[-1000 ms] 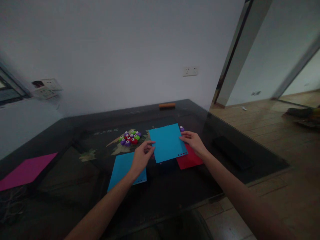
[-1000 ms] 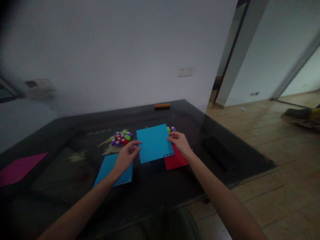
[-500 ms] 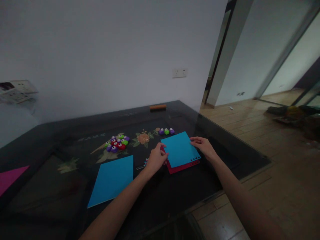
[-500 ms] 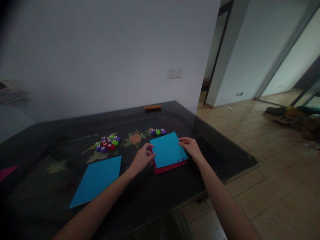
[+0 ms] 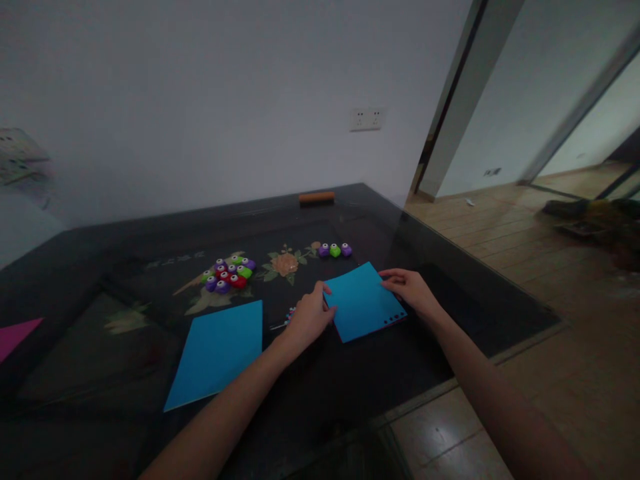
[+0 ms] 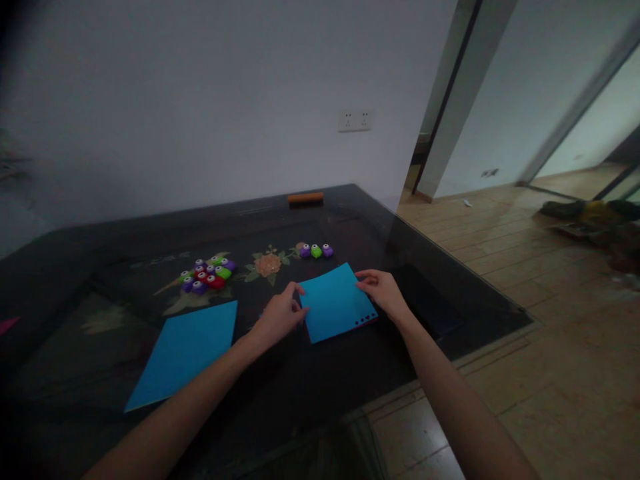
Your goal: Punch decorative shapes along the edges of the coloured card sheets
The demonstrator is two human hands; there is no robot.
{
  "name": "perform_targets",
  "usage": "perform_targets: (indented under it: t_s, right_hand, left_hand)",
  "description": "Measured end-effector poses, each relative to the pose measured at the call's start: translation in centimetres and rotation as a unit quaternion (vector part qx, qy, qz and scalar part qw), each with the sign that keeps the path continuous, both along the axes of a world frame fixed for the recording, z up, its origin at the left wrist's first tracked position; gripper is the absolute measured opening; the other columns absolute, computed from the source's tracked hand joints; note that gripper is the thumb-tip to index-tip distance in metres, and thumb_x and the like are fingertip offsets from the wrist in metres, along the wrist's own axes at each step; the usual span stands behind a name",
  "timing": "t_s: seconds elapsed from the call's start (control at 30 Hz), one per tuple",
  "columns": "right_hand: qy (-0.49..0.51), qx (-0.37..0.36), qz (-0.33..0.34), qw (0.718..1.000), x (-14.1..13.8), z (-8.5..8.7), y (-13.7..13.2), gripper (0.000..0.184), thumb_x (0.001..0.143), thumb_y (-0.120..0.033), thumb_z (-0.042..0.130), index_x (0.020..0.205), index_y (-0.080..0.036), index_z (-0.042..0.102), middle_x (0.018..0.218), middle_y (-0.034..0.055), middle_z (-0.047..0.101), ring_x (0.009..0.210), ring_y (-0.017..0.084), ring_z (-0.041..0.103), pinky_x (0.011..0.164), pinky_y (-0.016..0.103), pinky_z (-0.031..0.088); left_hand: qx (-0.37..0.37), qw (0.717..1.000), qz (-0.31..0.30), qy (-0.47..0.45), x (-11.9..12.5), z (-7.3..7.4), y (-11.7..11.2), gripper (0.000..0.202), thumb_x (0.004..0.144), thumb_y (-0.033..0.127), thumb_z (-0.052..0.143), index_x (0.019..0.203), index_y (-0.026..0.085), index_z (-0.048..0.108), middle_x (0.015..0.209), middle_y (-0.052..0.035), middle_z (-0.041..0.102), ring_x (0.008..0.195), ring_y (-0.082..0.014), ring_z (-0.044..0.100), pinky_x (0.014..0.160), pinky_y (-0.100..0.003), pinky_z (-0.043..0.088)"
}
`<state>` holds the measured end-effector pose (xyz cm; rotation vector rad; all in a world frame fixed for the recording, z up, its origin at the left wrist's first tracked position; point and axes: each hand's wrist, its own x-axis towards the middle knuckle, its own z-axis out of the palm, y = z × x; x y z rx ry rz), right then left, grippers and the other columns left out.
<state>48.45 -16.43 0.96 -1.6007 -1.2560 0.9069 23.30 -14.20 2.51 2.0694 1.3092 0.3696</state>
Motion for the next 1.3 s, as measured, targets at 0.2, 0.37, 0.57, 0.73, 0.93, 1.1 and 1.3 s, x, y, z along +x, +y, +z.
perform_targets:
  t_s: [0.2, 0.37, 0.57, 0.73, 0.93, 1.1, 1.3]
  right_hand:
    - [-0.01, -0.007, -0.013, 1.0, -0.1, -0.1, -0.1, 0.036, 0.066, -0.027, 0.064, 0.098, -0.011, 0.064, 0.059, -0.0012, 0.057, 0.045, 0.009, 0.043, 0.041, 0.022, 0.032]
    - [-0.019, -0.012, -0.014, 1.0, -0.1, 0.0, -0.2, 0.034, 0.067, -0.024, 0.064, 0.098, -0.011, 0.064, 0.06, -0.0006, 0.059, 0.045, 0.009, 0.046, 0.042, 0.022, 0.037]
    - [-0.015, -0.01, -0.023, 1.0, -0.1, 0.0, -0.1, 0.034, 0.066, -0.022, 0.066, 0.098, -0.011, 0.064, 0.061, 0.0003, 0.06, 0.047, 0.01, 0.048, 0.043, 0.022, 0.039]
    - [-0.016, 0.001, -0.013, 1.0, 0.1, -0.4, -0.1, 0.031, 0.067, -0.024, 0.065, 0.096, -0.013, 0.066, 0.059, 0.0004, 0.06, 0.044, 0.009, 0.047, 0.04, 0.022, 0.038]
    - [-0.03, 0.003, -0.009, 1.0, 0.0, -0.3, -0.2, 0.032, 0.066, -0.024, 0.065, 0.096, -0.012, 0.066, 0.061, 0.0008, 0.06, 0.045, 0.009, 0.047, 0.04, 0.021, 0.037]
    - [-0.036, -0.001, -0.009, 0.999, 0.1, -0.5, 0.0, 0.031, 0.067, -0.024, 0.064, 0.096, -0.012, 0.065, 0.061, 0.0007, 0.059, 0.045, 0.009, 0.047, 0.041, 0.022, 0.037]
    - [-0.089, 0.016, -0.028, 0.995, 0.2, -0.6, 0.0, 0.03, 0.068, -0.026, 0.065, 0.096, -0.015, 0.067, 0.07, 0.0041, 0.064, 0.054, 0.013, 0.055, 0.046, 0.024, 0.042]
  left_hand:
    - [0.114, 0.987, -0.072, 0.089, -0.7, 2.0, -2.3, 0.011, 0.083, 0.025, 0.049, 0.092, 0.021, 0.055, 0.097, -0.0051, 0.06, 0.09, -0.0206, 0.059, 0.072, -0.03, 0.045]
    - [0.136, 0.977, -0.118, 0.116, -0.2, 1.7, -4.4, 0.032, 0.08, 0.031, 0.056, 0.11, 0.02, 0.051, 0.122, -0.0092, 0.05, 0.107, -0.0254, 0.052, 0.088, -0.037, 0.044]
    - [0.125, 0.975, -0.12, 0.136, -0.1, 1.1, -4.7, 0.044, 0.077, 0.032, 0.061, 0.117, 0.019, 0.046, 0.133, -0.0132, 0.045, 0.121, -0.0304, 0.044, 0.097, -0.042, 0.039]
    - [0.113, 0.977, -0.117, 0.139, -0.4, 1.2, -4.5, 0.049, 0.077, 0.028, 0.062, 0.121, 0.019, 0.044, 0.138, -0.0144, 0.042, 0.126, -0.032, 0.04, 0.099, -0.044, 0.037]
    - [0.101, 0.976, -0.122, 0.148, -0.4, 1.2, -4.4, 0.053, 0.076, 0.028, 0.063, 0.124, 0.018, 0.043, 0.14, -0.0159, 0.042, 0.131, -0.0332, 0.034, 0.101, -0.047, 0.036]
    - [0.107, 0.972, -0.137, 0.158, -0.3, 1.5, -4.5, 0.046, 0.079, 0.028, 0.06, 0.12, 0.015, 0.047, 0.137, -0.0174, 0.044, 0.131, -0.0318, 0.033, 0.103, -0.044, 0.034]
    - [0.101, 0.975, -0.131, 0.15, -0.4, 1.4, -4.5, 0.045, 0.079, 0.028, 0.06, 0.12, 0.017, 0.047, 0.139, -0.0162, 0.043, 0.132, -0.0308, 0.032, 0.103, -0.045, 0.033]
